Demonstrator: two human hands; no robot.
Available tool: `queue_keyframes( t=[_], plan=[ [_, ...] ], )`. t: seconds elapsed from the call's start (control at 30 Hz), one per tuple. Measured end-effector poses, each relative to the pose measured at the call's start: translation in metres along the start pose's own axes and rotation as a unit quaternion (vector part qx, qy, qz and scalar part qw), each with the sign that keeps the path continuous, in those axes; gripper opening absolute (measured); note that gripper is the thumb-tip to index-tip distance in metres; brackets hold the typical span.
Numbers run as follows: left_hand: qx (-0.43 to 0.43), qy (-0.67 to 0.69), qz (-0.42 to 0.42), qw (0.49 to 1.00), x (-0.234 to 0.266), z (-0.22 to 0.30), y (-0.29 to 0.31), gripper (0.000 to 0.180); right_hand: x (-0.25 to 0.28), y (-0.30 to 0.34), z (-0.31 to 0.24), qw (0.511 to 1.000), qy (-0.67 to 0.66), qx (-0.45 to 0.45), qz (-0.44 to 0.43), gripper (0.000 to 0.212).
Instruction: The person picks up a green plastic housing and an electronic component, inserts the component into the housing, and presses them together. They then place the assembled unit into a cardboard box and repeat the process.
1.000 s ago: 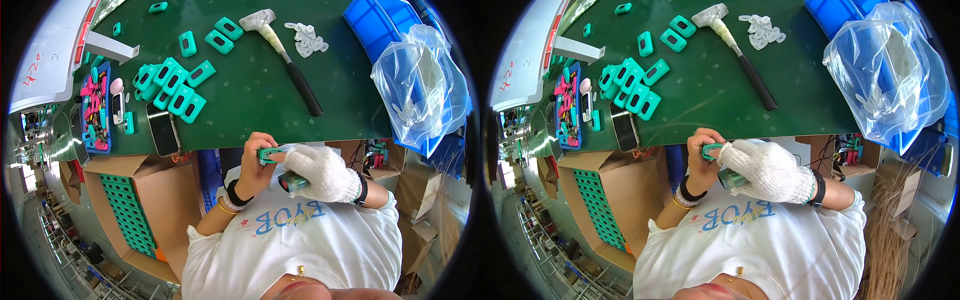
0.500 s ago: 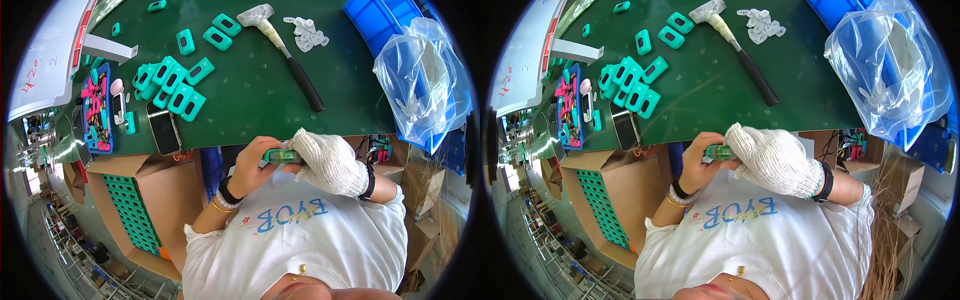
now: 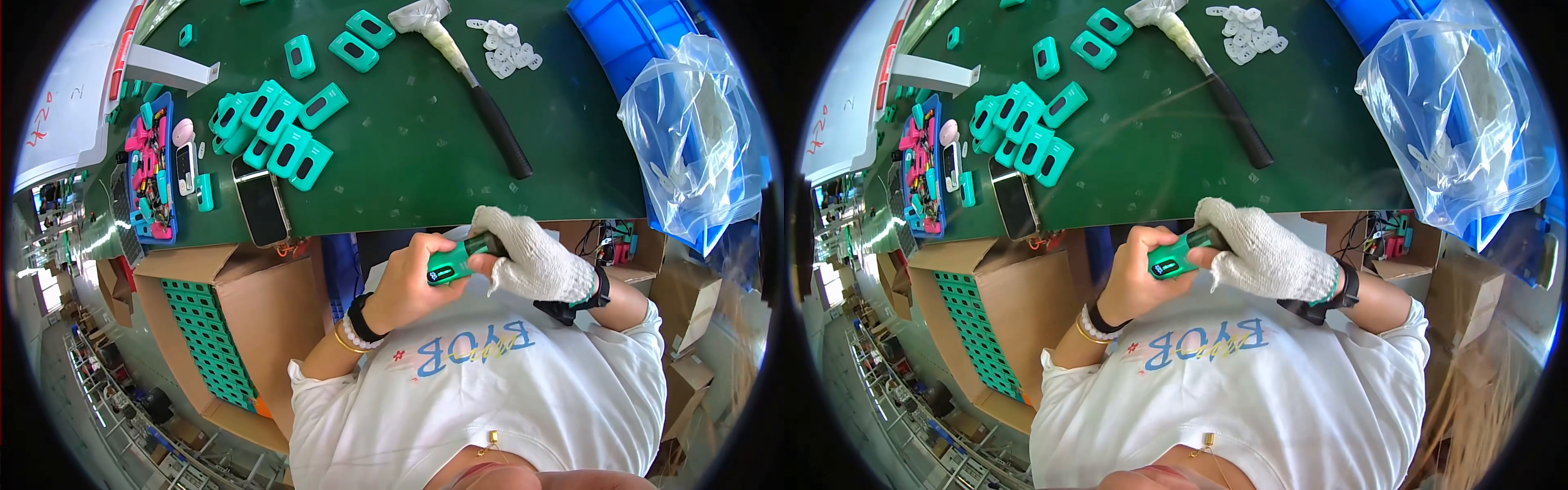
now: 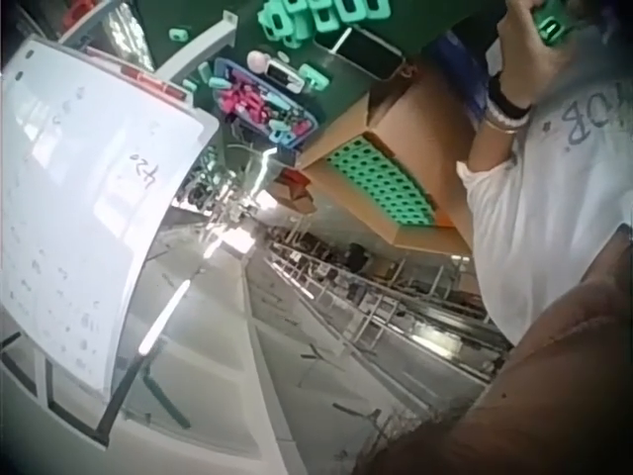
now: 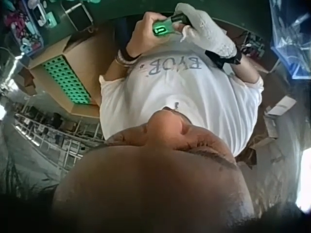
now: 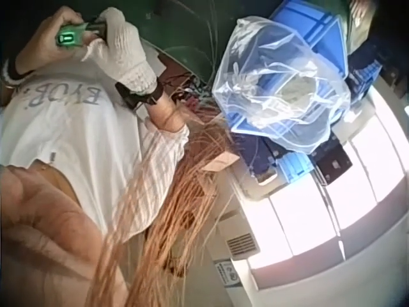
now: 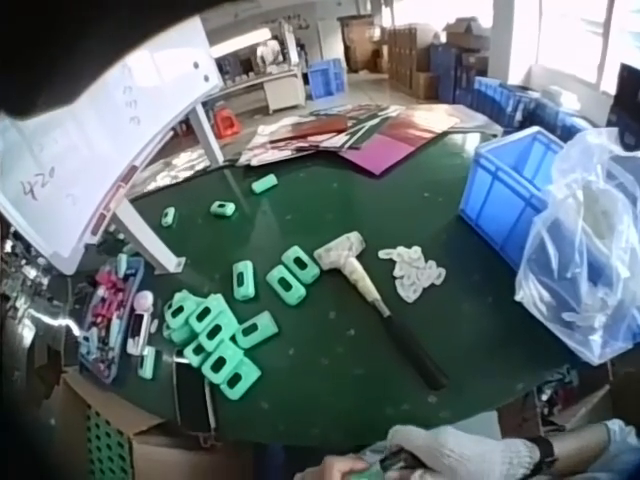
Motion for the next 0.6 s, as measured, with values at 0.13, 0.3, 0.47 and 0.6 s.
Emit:
queue_keyframes(
  t=[0.13,0.3,0.47,0.6],
  plan=[
    [0.092,0.016,-0.055,0.994,0.000,-0.005,-0.005,0.056,0.005,-0.003,0.012,1.000,-0.003,0.016,0.000,0.033],
    [-0.004,-0.020,-0.048,0.999,0.015,0.012,-0.014,0.053,0.001,-0.007,0.009,0.998,-0.003,-0.043,-0.047,0.025],
    [0.059,0.146,0.021,0.987,0.028,-0.001,0.001,0.050,-0.016,-0.010,0.008,0.998,-0.012,-0.003,-0.064,0.030],
    [0.066,0.166,0.036,0.983,0.037,-0.001,0.014,0.049,-0.038,-0.018,0.006,0.994,-0.046,0.043,-0.086,0.028]
  ],
)
Point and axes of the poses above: each hand's wrist, its own y-axis away from the middle knuckle, its own x-axis out of the back of the hand, z = x × y, the point moved 10 cm from there along -y, towards the middle knuckle, and after that the axes turned 2 degrees about -z, right-handed, at the moved point
